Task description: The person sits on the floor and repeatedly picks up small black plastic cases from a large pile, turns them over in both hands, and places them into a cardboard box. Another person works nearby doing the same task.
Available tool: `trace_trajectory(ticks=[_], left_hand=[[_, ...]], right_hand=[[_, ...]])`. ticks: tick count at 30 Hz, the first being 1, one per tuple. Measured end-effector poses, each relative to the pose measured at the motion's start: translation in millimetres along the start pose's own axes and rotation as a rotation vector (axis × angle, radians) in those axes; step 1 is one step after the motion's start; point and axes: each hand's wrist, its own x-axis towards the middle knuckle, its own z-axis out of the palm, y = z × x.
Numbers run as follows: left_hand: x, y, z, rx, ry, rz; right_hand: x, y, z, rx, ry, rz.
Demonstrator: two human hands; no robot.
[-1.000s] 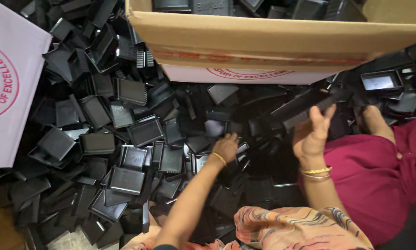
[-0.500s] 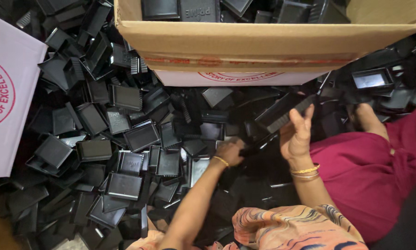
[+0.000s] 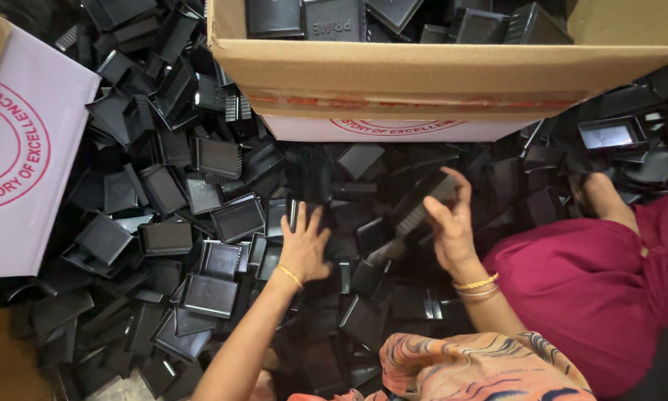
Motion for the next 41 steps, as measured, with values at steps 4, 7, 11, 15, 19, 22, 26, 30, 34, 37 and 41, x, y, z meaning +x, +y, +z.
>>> trace_trajectory(ticks=[4,7,11,15,19,22,26,30,34,37,41], left_hand=[[3.7,0.7,-0.2,-0.16,0.02,-0.208],[6.6,3.7,-11.1,-0.529,0.314,-0.169],[2.7,30.8,-40.2,-0.974,0.507,0.089],[4.7,55.4,-70.8,-0.99,0.442,0.261],[6.0,58.2,-88.2,-0.991,0.471,0.27],[5.0,53.5,-94.9,-0.836,0.512,0.327],[7.6,53.0,-98.5,-0.708,0.557,0.369],[8.8,58.2,-101.3,-0.872,0.523,0.237],[10.7,74.9,-98.8,-1.006,0.58,0.213],[11.4,73.4,-86.4,-0.955,0.549,0.23],[6.9,52.1,-41.8,-0.777,0.492,0.179]], right_hand=[[-0.9,3.6,4.3,0.019,0.015,0.088],[-3.4,11.7,5.9,0.034,-0.058,0.205],[-13.2,23.5,1.5,-0.148,-0.27,0.183],[-13.0,25.8,-5.1,-0.072,-0.437,0.205],[-12.0,16.4,-5.9,-0.019,-0.527,0.191],[-11.2,7.5,-1.3,0.039,-0.58,0.114],[-11.0,-4.2,3.8,-0.002,-0.628,0.102],[-10.6,-2.6,7.5,-0.049,-0.613,0.104],[-15.4,10.0,9.0,-0.059,-0.552,-0.003],[-19.6,11.6,13.2,-0.167,-0.282,0.057],[-18.5,-1.4,27.2,0.335,-0.302,0.101]])
